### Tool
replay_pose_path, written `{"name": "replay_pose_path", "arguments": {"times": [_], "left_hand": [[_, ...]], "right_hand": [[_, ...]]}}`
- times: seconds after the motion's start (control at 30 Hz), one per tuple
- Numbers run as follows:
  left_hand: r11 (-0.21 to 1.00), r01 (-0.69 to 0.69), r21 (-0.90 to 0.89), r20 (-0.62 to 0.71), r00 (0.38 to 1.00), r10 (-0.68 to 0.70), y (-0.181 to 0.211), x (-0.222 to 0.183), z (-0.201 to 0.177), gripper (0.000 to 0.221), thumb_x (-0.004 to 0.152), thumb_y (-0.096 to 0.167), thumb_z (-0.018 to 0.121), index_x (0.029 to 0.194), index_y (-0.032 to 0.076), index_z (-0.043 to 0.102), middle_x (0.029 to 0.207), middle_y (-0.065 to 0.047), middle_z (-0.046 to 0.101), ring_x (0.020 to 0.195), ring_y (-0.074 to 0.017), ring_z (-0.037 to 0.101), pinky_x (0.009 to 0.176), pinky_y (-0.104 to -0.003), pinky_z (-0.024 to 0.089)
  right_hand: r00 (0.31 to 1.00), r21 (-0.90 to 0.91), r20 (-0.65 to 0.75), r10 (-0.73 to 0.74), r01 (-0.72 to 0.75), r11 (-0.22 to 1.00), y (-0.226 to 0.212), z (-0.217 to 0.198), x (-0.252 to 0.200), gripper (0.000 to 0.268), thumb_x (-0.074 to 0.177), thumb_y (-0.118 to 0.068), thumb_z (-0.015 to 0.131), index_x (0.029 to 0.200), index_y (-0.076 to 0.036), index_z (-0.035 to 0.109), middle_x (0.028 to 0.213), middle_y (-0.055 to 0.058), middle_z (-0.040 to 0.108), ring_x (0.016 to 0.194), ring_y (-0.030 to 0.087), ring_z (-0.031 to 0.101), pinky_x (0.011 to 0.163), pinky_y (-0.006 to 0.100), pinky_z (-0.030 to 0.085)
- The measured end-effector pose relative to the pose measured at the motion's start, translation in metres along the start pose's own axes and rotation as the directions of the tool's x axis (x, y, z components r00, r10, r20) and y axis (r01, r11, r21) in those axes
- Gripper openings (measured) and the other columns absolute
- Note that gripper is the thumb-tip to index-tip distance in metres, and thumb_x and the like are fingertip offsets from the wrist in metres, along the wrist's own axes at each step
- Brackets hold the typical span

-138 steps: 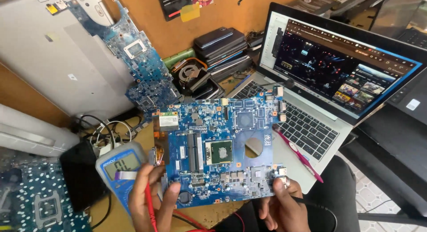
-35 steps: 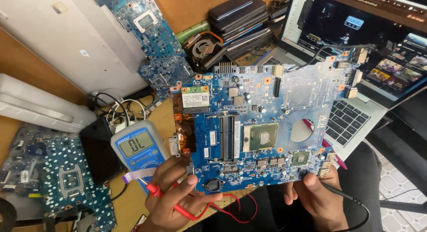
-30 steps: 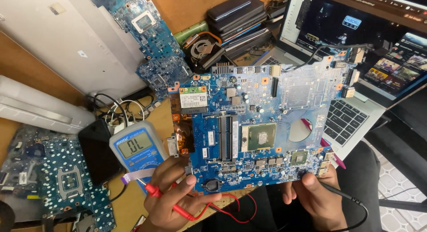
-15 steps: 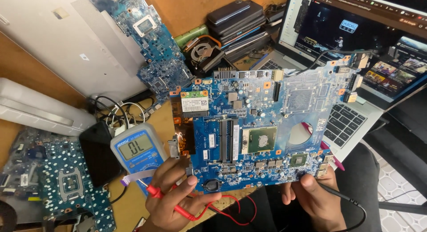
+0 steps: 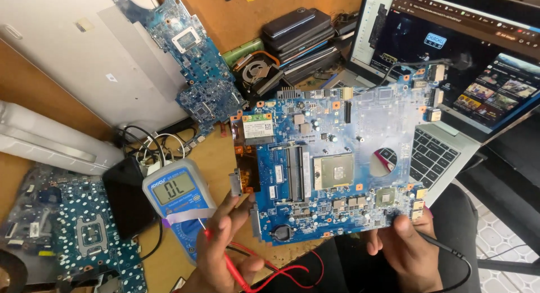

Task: Testing components on a laptop motherboard using a digital multimeter to diagnose faults.

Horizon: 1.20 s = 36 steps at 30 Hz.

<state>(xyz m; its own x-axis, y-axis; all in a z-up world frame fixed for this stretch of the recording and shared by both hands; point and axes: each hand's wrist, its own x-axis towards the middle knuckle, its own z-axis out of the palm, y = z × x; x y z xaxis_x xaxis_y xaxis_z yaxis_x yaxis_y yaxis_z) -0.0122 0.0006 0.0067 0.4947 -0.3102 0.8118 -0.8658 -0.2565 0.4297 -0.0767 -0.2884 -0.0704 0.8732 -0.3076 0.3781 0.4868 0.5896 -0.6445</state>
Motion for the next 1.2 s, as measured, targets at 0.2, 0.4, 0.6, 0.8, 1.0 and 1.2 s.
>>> {"name": "replay_pose_path", "arguments": {"times": [0.2,0.4,0.6,0.8,1.0,1.2], "left_hand": [[0.742,0.327,-0.585,0.155,0.943,-0.293,0.019,0.0,-0.028,0.079,0.095,-0.016,0.059,0.157,0.027,0.04,0.163,-0.028,0.043,0.156,-0.0293,0.041,0.056,-0.016,0.033],[0.55,0.522,-0.652,0.457,0.849,-0.264,-0.014,0.008,-0.077,0.061,0.114,0.048,0.025,0.158,0.007,0.038,0.168,-0.019,0.035,0.159,-0.0376,0.031,0.115,-0.061,0.045],[0.74,0.236,-0.629,0.229,0.967,-0.114,-0.046,0.019,-0.057,0.043,0.115,0.033,0.05,0.151,0.01,0.044,0.151,-0.041,0.044,0.142,-0.0585,0.052,0.097,-0.056,0.071],[0.946,0.292,0.14,0.394,0.86,-0.323,0.007,0.044,-0.012,0.047,0.103,0.036,0.049,0.131,0.0,0.061,0.12,-0.022,0.076,0.099,-0.0302,0.082,0.081,-0.036,0.069],[0.191,0.929,-0.317,0.602,0.352,-0.716,-0.005,-0.029,-0.009,0.055,0.085,-0.002,0.076,0.139,-0.006,0.067,0.093,-0.009,0.071,0.084,-0.0197,0.071,0.076,-0.029,0.059],[-0.095,0.911,-0.4,0.347,0.054,-0.936,-0.004,-0.1,0.005,0.052,0.082,0.027,0.069,0.115,-0.01,0.086,0.106,-0.026,0.089,0.1,-0.0365,0.082,0.089,-0.04,0.056]], "right_hand": [[0.985,0.033,-0.157,-0.076,0.082,0.996,-0.006,-0.038,-0.008,0.021,0.106,-0.021,0.067,0.116,-0.002,0.061,0.1,0.034,0.063,0.047,0.035,0.062,0.037,0.042,0.057],[0.979,0.108,-0.194,-0.059,0.081,0.991,-0.031,-0.022,0.008,0.029,0.115,-0.024,0.051,0.098,-0.001,0.057,0.079,0.025,0.062,0.043,0.022,0.054,0.046,0.036,0.048],[0.976,-0.104,-0.218,0.021,-0.044,0.994,-0.028,-0.024,0.015,0.051,0.107,-0.03,0.057,0.066,0.0,0.063,0.046,0.01,0.055,0.029,0.013,0.043,0.032,0.026,0.037],[0.862,-0.339,-0.484,0.15,-0.343,0.876,-0.02,-0.028,0.013,0.049,0.104,-0.035,0.062,0.06,-0.015,0.057,0.055,-0.002,0.054,0.049,0.012,0.048,0.055,0.032,0.037],[0.646,-0.048,-0.656,0.391,-0.553,0.832,-0.024,0.005,0.041,0.029,0.101,-0.033,0.062,0.096,-0.004,0.066,0.104,0.022,0.076,0.096,0.04,0.073,0.087,0.053,0.056],[0.791,-0.219,-0.378,0.482,-0.582,0.783,-0.026,0.031,0.052,0.053,0.102,-0.039,0.063,0.059,-0.01,0.052,0.039,0.003,0.04,0.029,0.014,0.036,0.031,0.029,0.027]]}}
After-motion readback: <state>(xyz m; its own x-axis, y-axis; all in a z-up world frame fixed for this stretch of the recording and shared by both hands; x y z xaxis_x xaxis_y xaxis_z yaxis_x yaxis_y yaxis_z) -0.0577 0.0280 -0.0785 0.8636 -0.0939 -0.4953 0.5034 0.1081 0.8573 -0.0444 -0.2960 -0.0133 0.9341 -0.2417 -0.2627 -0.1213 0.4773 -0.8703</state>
